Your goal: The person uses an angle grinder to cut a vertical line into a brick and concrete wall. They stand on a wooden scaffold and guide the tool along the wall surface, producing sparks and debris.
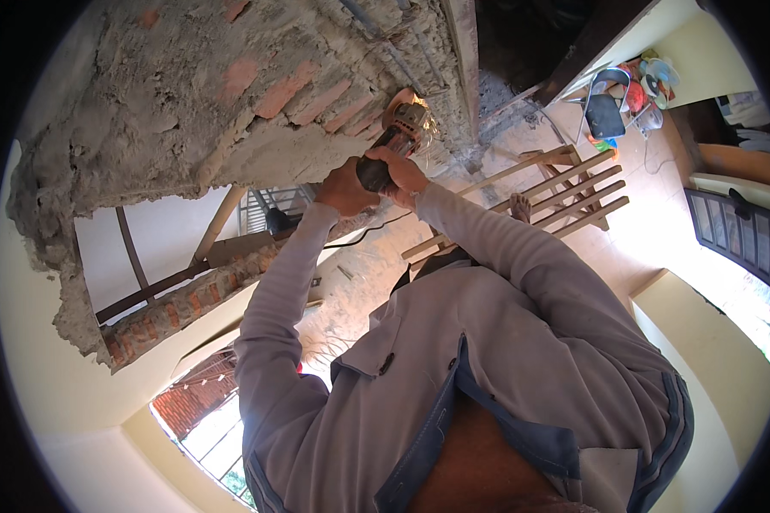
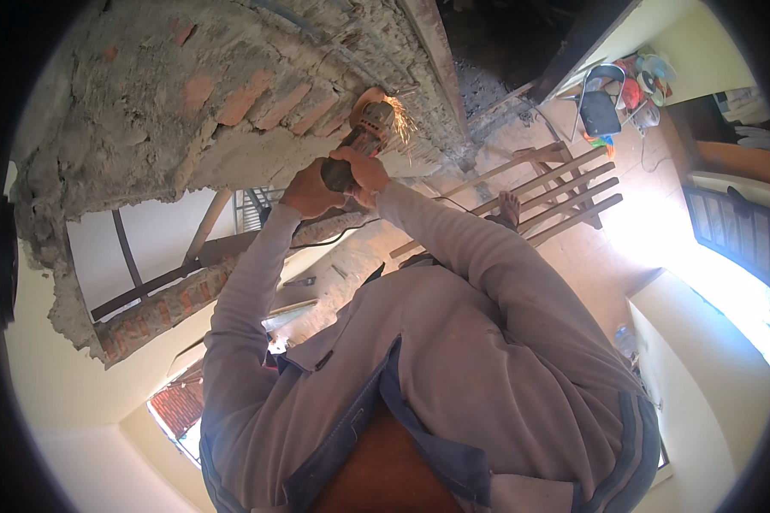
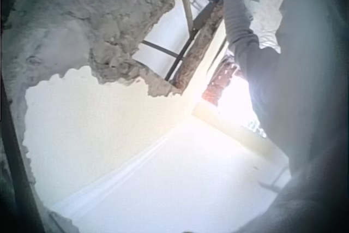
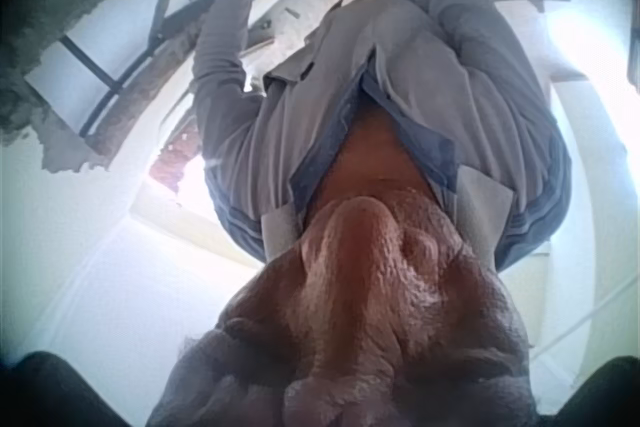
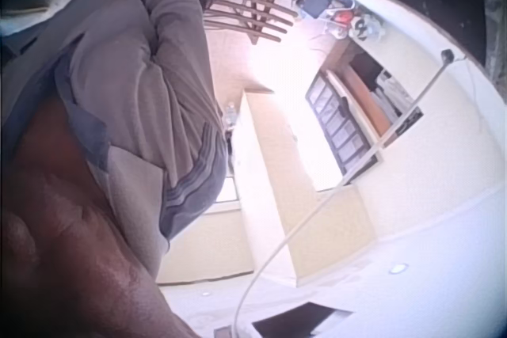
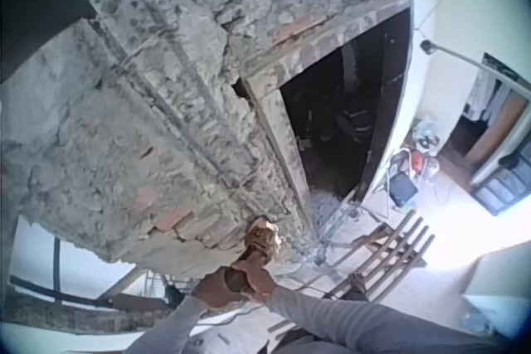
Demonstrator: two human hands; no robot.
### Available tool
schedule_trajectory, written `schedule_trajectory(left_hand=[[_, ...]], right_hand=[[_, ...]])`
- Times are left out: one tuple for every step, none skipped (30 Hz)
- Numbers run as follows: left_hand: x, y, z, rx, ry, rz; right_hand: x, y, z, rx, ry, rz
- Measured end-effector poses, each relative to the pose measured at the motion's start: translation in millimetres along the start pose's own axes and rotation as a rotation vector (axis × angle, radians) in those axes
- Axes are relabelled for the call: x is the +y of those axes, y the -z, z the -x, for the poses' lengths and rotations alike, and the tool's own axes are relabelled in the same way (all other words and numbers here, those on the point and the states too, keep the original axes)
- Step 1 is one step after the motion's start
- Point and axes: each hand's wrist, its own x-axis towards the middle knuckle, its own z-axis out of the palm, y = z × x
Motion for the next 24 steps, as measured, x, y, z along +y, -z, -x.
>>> schedule_trajectory(left_hand=[[-0.9,-1.0,-0.1,0.02,-0.02,-0.001],[-1.8,-1.8,-0.3,0.041,-0.041,-0.002],[-2.6,-2.3,-0.8,0.04,-0.04,0.0],[-3.2,-2.9,-1.1,0.04,-0.04,0.002],[-3.6,-3.3,-1.2,0.04,-0.04,0.0],[-3.8,-3.5,-1.2,0.041,-0.038,0.004],[-3.7,-3.5,-1.2,0.044,-0.038,0.005],[-3.6,-3.2,-0.9,0.048,-0.039,0.0],[-3.2,-2.8,-0.6,0.049,-0.042,0.004],[-2.6,-2.6,0.0,0.052,-0.047,0.003],[-1.9,-2.0,-0.1,0.046,-0.04,-0.008],[-1.0,-1.3,-0.5,0.03,-0.023,-0.006],[-0.1,-0.7,-1.2,0.005,0.007,-0.014],[0.7,-0.1,-1.8,-0.015,0.032,-0.024],[1.1,0.2,-1.7,-0.016,0.033,-0.022],[1.3,0.3,-1.6,-0.013,0.031,-0.022],[1.4,0.3,-1.3,-0.01,0.029,-0.022],[1.4,0.3,-1.3,-0.008,0.026,-0.018],[1.6,-0.1,-1.3,-0.006,0.024,-0.014],[1.6,-0.6,-1.1,-0.007,0.025,-0.014],[1.5,-0.9,-1.1,-0.009,0.025,-0.009],[1.3,-1.1,-1.1,-0.013,0.028,-0.008],[1.1,-1.0,-1.3,-0.017,0.033,-0.009],[0.8,-0.8,-1.3,-0.018,0.029,0.001]], right_hand=[[0.0,0.1,-0.8,0.017,0.0,0.009],[0.1,0.4,-1.4,0.004,-0.003,0.005],[0.1,0.6,-1.8,-0.002,-0.008,-0.002],[0.2,0.8,-2.0,0.001,-0.014,-0.009],[0.4,0.7,-2.1,-0.007,-0.011,-0.004],[0.2,0.6,-2.2,-0.005,-0.009,0.001],[-0.3,0.4,-2.2,0.007,-0.011,0.004],[-0.6,0.3,-1.8,-0.01,-0.011,0.012],[-1.2,0.2,-1.5,-0.017,-0.015,0.017],[-1.3,0.0,-0.9,-0.022,-0.02,0.02],[-1.4,-0.3,-0.6,-0.027,-0.014,0.018],[-1.3,-0.3,0.0,-0.029,-0.011,0.013],[-1.1,-0.2,0.5,-0.025,-0.009,0.007],[-1.0,-0.2,0.4,-0.028,-0.006,0.014],[-1.0,-0.1,0.1,-0.025,-0.004,0.02],[-0.8,0.1,-0.3,-0.016,-0.005,0.024],[-0.5,0.5,-0.6,-0.013,0.003,0.022],[-0.3,1.0,-1.2,-0.005,0.009,0.018],[0.1,1.7,-1.8,0.004,0.015,0.013],[0.7,2.2,-2.7,-0.01,0.018,0.004],[0.9,2.4,-3.8,-0.024,0.021,-0.005],[1.2,2.8,-4.6,-0.023,0.021,-0.018],[1.3,3.1,-5.2,-0.035,0.022,-0.013],[1.3,3.3,-5.5,-0.031,0.02,-0.012]])
